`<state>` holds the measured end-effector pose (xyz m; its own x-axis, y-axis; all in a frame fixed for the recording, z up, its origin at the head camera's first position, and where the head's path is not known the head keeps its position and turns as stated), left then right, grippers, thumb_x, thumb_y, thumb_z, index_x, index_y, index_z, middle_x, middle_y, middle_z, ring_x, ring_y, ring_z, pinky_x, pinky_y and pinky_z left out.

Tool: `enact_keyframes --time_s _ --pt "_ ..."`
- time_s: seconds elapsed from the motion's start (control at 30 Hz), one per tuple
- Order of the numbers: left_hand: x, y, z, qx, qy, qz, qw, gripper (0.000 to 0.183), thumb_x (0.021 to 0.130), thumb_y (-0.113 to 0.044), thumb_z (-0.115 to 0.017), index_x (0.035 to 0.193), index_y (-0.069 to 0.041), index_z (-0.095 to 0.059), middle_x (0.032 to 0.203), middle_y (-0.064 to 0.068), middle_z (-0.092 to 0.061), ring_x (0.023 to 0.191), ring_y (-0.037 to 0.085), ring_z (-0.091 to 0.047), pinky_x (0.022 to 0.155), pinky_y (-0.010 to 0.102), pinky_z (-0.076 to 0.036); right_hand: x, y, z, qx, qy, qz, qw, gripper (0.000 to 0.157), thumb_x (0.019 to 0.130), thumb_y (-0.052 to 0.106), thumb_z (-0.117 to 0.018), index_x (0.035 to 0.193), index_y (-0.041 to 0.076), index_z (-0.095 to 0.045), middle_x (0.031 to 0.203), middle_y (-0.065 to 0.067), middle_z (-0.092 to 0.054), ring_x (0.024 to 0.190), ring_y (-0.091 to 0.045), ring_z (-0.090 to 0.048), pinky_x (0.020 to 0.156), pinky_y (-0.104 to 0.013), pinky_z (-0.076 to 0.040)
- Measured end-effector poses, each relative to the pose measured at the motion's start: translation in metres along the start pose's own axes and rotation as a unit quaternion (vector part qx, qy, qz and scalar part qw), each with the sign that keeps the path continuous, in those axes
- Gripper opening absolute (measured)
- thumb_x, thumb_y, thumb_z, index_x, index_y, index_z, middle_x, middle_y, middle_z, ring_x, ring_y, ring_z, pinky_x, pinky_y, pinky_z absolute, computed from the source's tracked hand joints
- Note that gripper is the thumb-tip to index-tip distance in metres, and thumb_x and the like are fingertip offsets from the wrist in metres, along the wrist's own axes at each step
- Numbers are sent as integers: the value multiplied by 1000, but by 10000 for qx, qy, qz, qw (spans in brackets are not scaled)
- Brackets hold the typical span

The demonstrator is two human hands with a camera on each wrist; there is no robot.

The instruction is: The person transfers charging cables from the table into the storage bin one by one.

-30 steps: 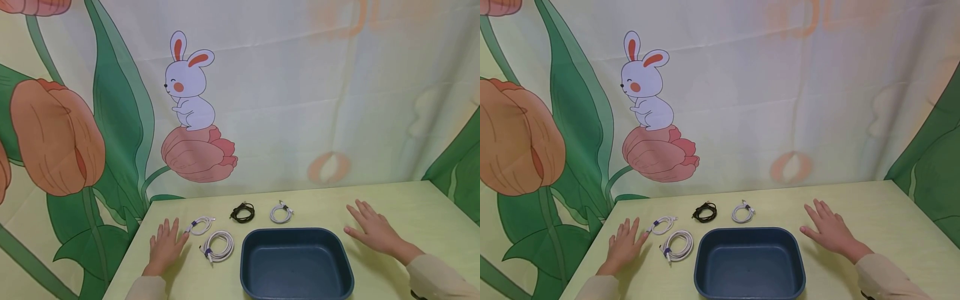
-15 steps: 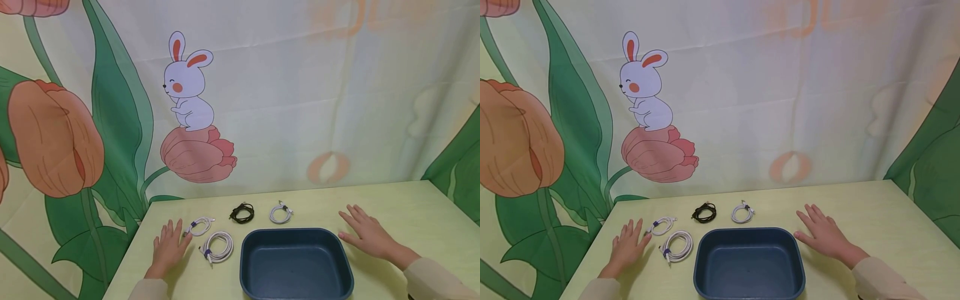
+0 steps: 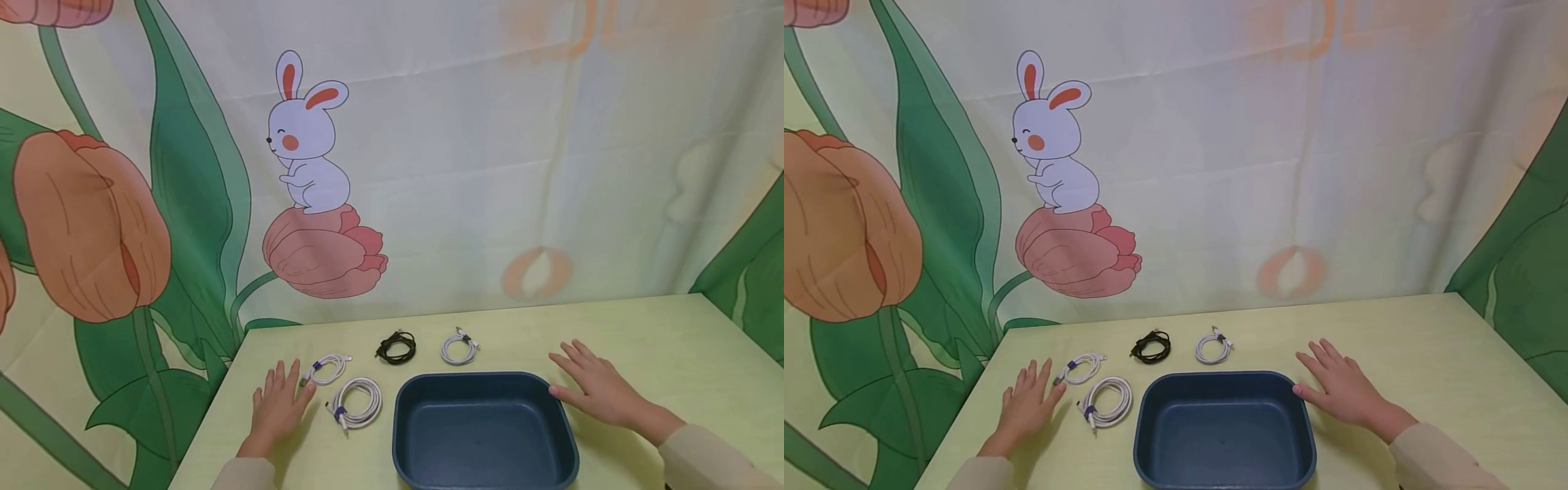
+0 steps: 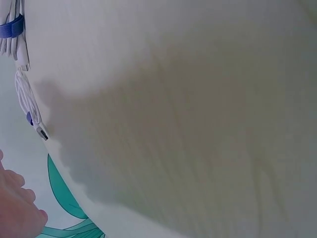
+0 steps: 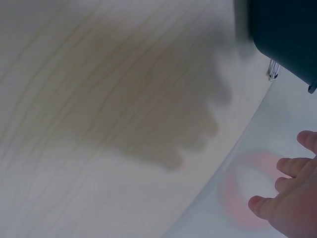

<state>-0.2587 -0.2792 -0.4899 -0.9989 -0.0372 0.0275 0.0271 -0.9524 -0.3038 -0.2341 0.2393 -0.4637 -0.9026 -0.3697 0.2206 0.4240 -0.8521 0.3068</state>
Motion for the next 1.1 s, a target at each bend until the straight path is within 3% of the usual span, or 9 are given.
enact_keyframes --time_s 0.63,1.1 --pt "-5 -10 1 -84 -63 -150 9998 64 91 -44 -36 141 -8 -17 144 25 -9 131 44 -5 99 64 -7 -5 9 3 127 49 122 9998 58 82 44 -55 124 4 -49 130 -23 -42 123 -45 -29 89 -60 -30" --pt "-5 -13 -6 -55 -187 -327 9993 64 90 -45 -38 140 -8 -21 144 25 -14 131 44 -10 98 64 -10 -7 13 3 478 439 62 9979 48 84 41 -53 114 4 -56 126 -25 -46 122 -46 -31 85 -64 -31"
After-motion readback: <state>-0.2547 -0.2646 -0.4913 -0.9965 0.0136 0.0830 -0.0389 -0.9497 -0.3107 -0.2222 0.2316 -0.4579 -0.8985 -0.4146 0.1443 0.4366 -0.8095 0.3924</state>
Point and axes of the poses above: each hand's wrist, its own x-axis towards the middle knuckle, its own z-axis out of the back of the hand, y = z × x, the point moved 1 cm from there along x, towards the middle knuckle
